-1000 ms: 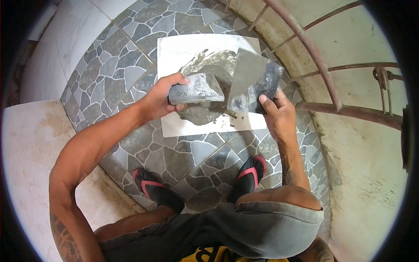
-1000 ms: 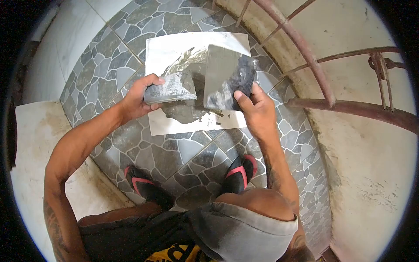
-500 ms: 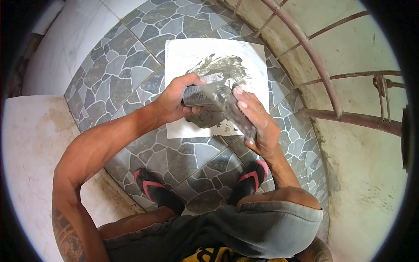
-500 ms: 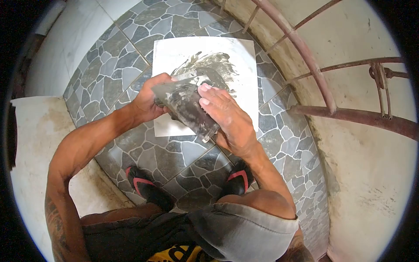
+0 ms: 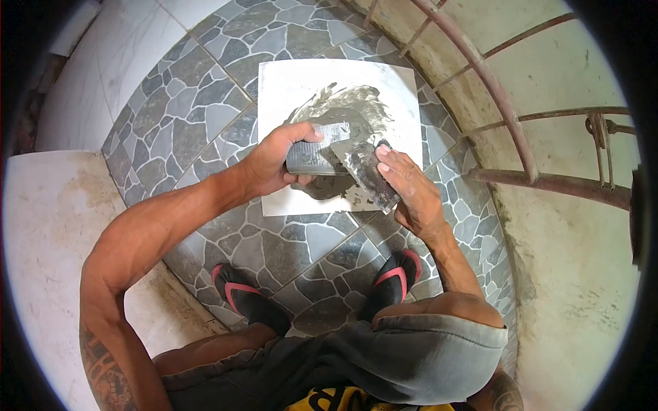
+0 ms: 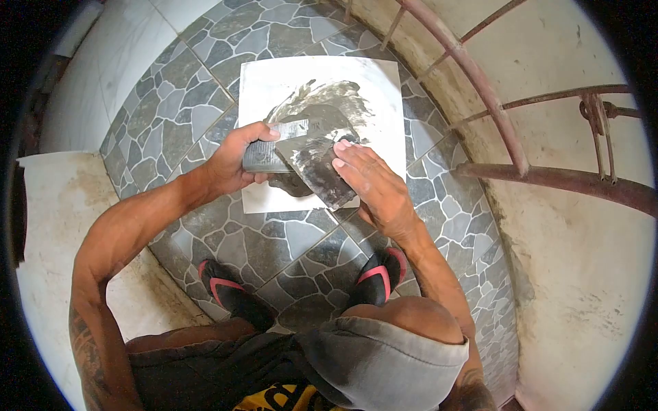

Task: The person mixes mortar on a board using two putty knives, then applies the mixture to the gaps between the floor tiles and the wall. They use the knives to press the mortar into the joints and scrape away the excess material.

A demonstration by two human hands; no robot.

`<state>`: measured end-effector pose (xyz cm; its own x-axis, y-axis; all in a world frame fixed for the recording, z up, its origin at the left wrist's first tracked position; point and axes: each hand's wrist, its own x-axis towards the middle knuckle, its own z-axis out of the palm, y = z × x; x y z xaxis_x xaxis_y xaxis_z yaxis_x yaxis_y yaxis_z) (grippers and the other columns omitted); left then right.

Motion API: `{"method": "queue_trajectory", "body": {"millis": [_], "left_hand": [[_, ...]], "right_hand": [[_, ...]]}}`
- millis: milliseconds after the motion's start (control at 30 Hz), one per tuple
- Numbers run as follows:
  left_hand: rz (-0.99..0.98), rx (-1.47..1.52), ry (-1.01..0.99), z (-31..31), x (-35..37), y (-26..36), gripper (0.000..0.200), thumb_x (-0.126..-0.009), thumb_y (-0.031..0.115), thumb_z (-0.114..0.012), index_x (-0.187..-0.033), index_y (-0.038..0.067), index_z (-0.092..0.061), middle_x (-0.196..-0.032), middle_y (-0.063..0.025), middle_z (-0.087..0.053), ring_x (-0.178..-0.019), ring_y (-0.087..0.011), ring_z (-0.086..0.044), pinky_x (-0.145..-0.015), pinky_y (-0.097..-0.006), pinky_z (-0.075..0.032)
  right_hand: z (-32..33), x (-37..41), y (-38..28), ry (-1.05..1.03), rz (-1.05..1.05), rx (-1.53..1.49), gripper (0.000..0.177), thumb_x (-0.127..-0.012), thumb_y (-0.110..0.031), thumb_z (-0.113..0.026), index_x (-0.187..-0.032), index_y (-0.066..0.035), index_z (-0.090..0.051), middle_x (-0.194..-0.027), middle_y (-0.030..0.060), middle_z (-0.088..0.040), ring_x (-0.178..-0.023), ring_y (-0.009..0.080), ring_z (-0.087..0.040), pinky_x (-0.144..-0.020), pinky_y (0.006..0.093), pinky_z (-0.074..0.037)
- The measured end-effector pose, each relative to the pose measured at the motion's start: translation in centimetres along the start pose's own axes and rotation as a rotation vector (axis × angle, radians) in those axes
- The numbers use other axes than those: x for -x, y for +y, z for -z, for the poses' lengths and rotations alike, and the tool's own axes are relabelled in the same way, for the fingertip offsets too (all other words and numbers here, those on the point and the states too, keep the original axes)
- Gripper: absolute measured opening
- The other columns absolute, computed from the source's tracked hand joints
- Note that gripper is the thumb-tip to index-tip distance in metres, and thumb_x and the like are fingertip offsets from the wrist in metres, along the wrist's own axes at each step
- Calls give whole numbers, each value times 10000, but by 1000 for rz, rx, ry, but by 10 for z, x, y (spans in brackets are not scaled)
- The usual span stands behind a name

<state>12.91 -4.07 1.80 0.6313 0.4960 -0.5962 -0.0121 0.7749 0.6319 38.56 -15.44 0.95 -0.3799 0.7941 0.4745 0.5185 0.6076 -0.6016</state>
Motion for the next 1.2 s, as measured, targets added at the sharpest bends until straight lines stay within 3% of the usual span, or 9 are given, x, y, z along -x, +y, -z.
{"method": "queue_trajectory", "body": {"millis": [133, 367, 467, 567, 600, 767, 867, 1200], "left_hand": [[14, 13, -49, 0, -1, 0, 322, -863, 296, -565, -1006, 12, -610, -751, -80, -635, -515, -149, -561, -417, -243, -387], [-31, 63, 55, -12, 0, 11, 340, -866, 296, -548, -1029, 0, -591, -793, -79, -628, -554, -143, -546, -469, -252, -409], [-62, 74, 60, -10, -5, 16, 305, -862, 280, -563, -995, 6, -585, -777, -84, -610, -566, -150, -557, -463, -254, -387], [-85, -41, 28, 8, -13, 22, 280, -868, 263, -559, -981, 7, -586, -788, -79, -608, -574, -145, -550, -465, -253, -384], [-67, -93, 27, 12, -14, 24, 280, -871, 260, -561, -998, 13, -590, -802, -71, -610, -593, -139, -547, -487, -257, -403], [4, -215, 147, 7, -13, 25, 263, -885, 236, -576, -1014, 8, -593, -835, -56, -625, -616, -124, -565, -517, -259, -456], [28, -227, 120, 5, -12, 24, 257, -889, 233, -576, -1013, 9, -595, -834, -55, -627, -622, -115, -568, -513, -256, -464], [74, -293, 139, -2, -5, 24, 281, -894, 239, -557, -996, -16, -616, -889, -84, -631, -717, -145, -569, -552, -284, -466]], "right_hand": [[5, 12, 8, -51, -41, 40, 787, -550, 199, -605, -1307, -1, -535, -1353, 222, -547, -1281, 367, -519, -1102, 472, -400], [12, 34, 18, -36, -165, 129, 754, -591, 201, -593, -1314, -4, -529, -1334, 218, -560, -1270, 363, -527, -1113, 455, -387], [14, 43, 27, -56, -204, 246, 714, -629, 205, -573, -1307, -12, -527, -1285, 215, -590, -1211, 356, -575, -1043, 424, -453], [20, 48, 13, 66, -462, 260, 640, -676, 200, -554, -1278, -18, -543, -1224, 210, -619, -1121, 357, -624, -933, 400, -511], [25, 41, 7, 93, -422, 300, 578, -708, 194, -530, -1243, -21, -566, -1184, 204, -634, -1047, 365, -648, -861, 395, -529], [31, 20, -23, 18, -258, 301, 585, -665, 185, -552, -1215, -14, -581, -1155, 185, -640, -1034, 348, -643, -876, 405, -520], [25, 13, -25, -16, -168, 298, 612, -619, 166, -577, -1206, -10, -587, -1149, 188, -638, -1047, 352, -636, -887, 421, -515], [7, 13, -16, -75, -121, 278, 621, -581, 124, -614, -1188, -1, -580, -1159, 177, -628, -1075, 345, -615, -912, 424, -501]]}}
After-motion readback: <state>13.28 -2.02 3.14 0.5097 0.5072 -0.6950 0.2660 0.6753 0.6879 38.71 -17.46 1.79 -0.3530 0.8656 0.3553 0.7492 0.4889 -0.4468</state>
